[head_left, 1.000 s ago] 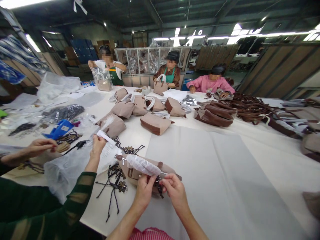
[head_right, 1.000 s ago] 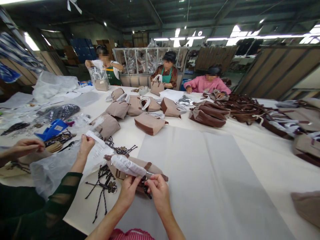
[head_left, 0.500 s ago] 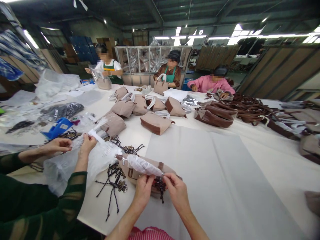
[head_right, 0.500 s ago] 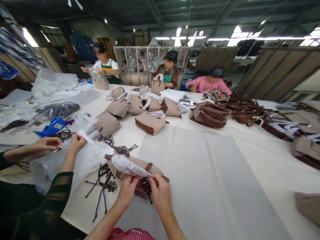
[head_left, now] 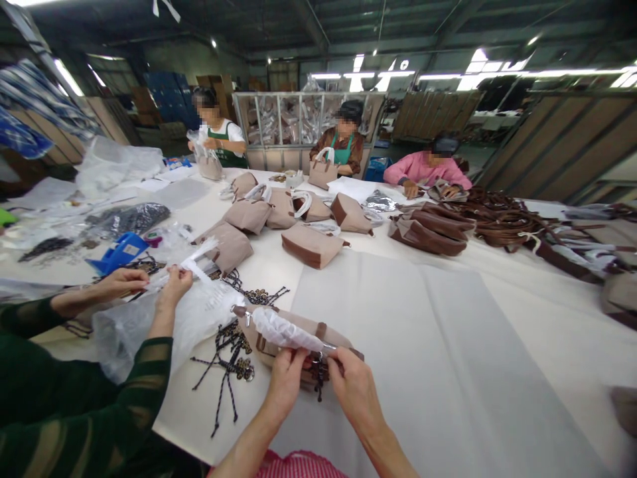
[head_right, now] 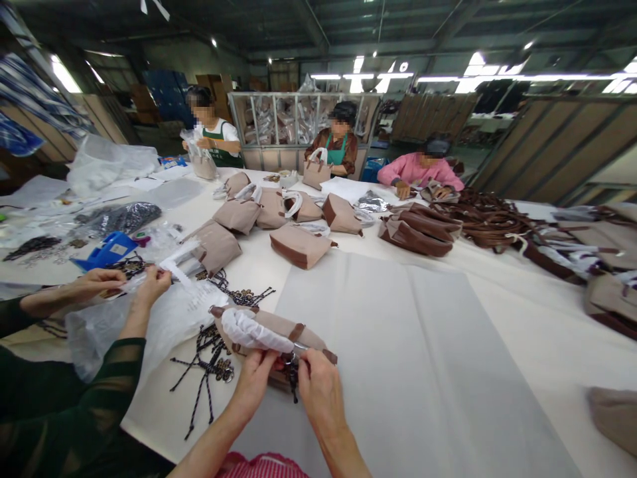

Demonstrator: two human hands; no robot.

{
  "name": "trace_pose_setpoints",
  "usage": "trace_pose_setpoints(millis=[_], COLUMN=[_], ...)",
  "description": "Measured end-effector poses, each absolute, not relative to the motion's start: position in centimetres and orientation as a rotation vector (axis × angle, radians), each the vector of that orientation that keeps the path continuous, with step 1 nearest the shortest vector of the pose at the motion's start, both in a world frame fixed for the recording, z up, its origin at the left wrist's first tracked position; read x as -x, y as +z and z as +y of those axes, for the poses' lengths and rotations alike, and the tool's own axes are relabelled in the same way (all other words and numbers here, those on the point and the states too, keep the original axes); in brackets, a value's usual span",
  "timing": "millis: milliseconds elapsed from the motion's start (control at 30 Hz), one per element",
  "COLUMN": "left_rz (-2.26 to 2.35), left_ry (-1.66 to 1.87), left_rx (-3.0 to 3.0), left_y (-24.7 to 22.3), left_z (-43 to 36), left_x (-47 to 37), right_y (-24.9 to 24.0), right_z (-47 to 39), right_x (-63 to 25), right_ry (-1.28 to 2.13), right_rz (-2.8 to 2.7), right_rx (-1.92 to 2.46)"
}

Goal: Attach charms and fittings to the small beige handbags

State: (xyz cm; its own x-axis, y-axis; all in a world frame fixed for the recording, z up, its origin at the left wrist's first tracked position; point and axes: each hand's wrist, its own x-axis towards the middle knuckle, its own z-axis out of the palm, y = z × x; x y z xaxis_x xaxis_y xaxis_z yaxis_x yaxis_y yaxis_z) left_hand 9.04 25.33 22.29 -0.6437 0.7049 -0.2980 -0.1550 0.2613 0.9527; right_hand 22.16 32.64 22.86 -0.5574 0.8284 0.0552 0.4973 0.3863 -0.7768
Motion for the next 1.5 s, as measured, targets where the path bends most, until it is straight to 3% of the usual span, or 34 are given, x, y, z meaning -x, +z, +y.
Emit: trace_pose_setpoints(millis=[233, 400, 633, 933, 1133, 1367, 1500], left_rz=[1.696, 1.650, 1.687, 1.683, 1.596, 1.807, 1.861], left_ry=[1.520, 1.581, 1.576, 1.517, 1.483, 1.347, 1.209], left_rx=[-0.457, -0.425, -0.421, -0.448, -0.366, -0.413, -0.643], left_y=[22.0, 21.6, 21.2, 22.0, 23.4, 23.1, 23.6], left_z=[25.4, 25.4, 25.8, 26.5, 26.6, 26.0, 26.3], left_x=[-9.0, -9.4, -9.7, -9.6, -9.7, -9.7, -9.3], right_y=[23.4, 23.3, 22.9, 24.3, 23.8, 20.6, 19.2], right_z=[31.9, 31.8, 31.3, 30.8, 31.0, 29.6, 28.9], right_x=[-22.6, -22.6, -22.2, -21.6, -21.0, -20.6, -20.4], right_ry=[1.175, 1.315, 0.720, 0.589, 0.816, 1.412, 1.579], right_rz=[-2.085, -2.096, -2.637, -2.683, -2.431, -1.809, -1.569], right_rx=[0.755, 0.932, 1.159, 1.361, 1.486, 1.298, 1.213])
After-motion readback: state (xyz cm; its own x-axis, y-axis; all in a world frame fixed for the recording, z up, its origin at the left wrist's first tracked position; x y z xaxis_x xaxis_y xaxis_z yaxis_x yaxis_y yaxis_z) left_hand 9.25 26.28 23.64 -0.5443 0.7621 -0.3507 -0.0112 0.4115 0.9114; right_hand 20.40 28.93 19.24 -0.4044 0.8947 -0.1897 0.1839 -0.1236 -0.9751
